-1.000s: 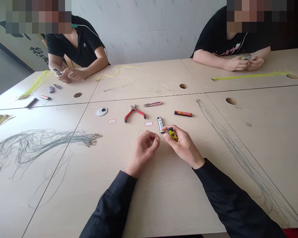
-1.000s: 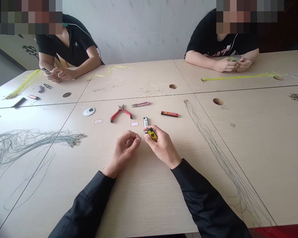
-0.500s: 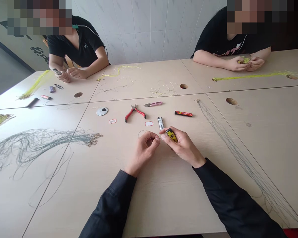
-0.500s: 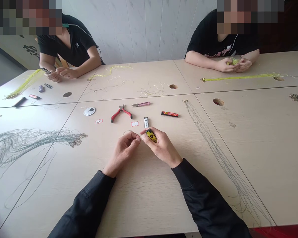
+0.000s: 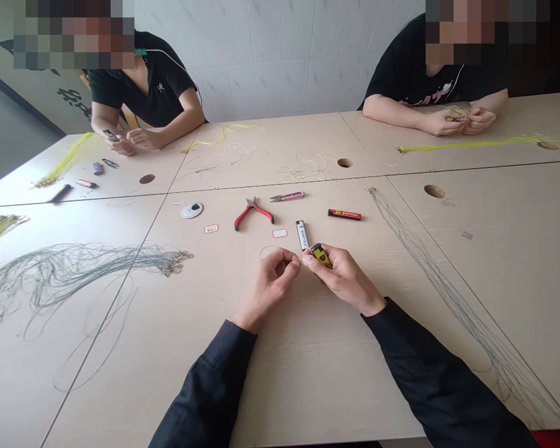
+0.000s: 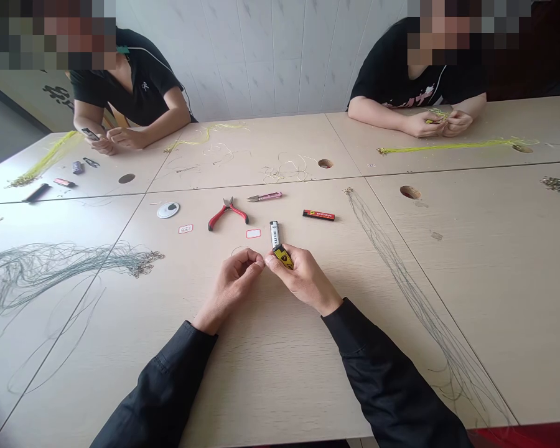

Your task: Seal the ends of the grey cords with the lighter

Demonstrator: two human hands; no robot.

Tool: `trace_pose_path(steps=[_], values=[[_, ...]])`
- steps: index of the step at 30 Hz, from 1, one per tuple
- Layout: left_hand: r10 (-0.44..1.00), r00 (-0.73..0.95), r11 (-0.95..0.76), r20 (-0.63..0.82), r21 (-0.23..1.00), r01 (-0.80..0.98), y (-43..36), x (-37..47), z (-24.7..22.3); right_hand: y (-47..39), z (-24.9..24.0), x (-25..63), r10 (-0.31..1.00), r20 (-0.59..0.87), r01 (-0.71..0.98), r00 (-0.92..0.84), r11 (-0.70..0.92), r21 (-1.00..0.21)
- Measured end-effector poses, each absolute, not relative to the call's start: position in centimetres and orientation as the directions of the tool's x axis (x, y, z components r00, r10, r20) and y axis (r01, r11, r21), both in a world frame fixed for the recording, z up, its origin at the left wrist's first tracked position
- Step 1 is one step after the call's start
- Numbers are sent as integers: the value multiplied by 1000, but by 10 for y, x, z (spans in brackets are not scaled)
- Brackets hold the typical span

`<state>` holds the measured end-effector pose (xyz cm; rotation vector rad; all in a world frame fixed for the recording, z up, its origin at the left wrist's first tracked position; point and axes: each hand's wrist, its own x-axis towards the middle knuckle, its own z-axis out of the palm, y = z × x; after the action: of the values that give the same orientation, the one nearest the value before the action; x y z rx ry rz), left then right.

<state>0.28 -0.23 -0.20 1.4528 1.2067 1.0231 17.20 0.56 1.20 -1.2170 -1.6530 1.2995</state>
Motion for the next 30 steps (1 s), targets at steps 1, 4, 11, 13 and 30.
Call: trace_pose_path(steps=[1, 4, 11, 13, 30], values=[[986, 164, -53, 23, 981, 185, -2, 3, -2, 5, 11, 172, 949, -36, 247, -315, 45, -968], [986, 168, -36, 5, 983, 181, -2, 3, -2, 6, 11, 172, 950, -50, 238, -309, 26, -971], [984, 177, -49, 15, 981, 189, -1, 2, -1, 8, 11, 171, 953, -7, 222, -304, 64, -973], [982, 190, -55, 16, 978, 201, -1, 2, -2, 8, 11, 170, 953, -5, 215, -304, 64, -974], [852, 433, -475, 294, 781, 406, 3, -1, -10, -72, 202, 324, 701, 441, 246, 561, 367, -897]])
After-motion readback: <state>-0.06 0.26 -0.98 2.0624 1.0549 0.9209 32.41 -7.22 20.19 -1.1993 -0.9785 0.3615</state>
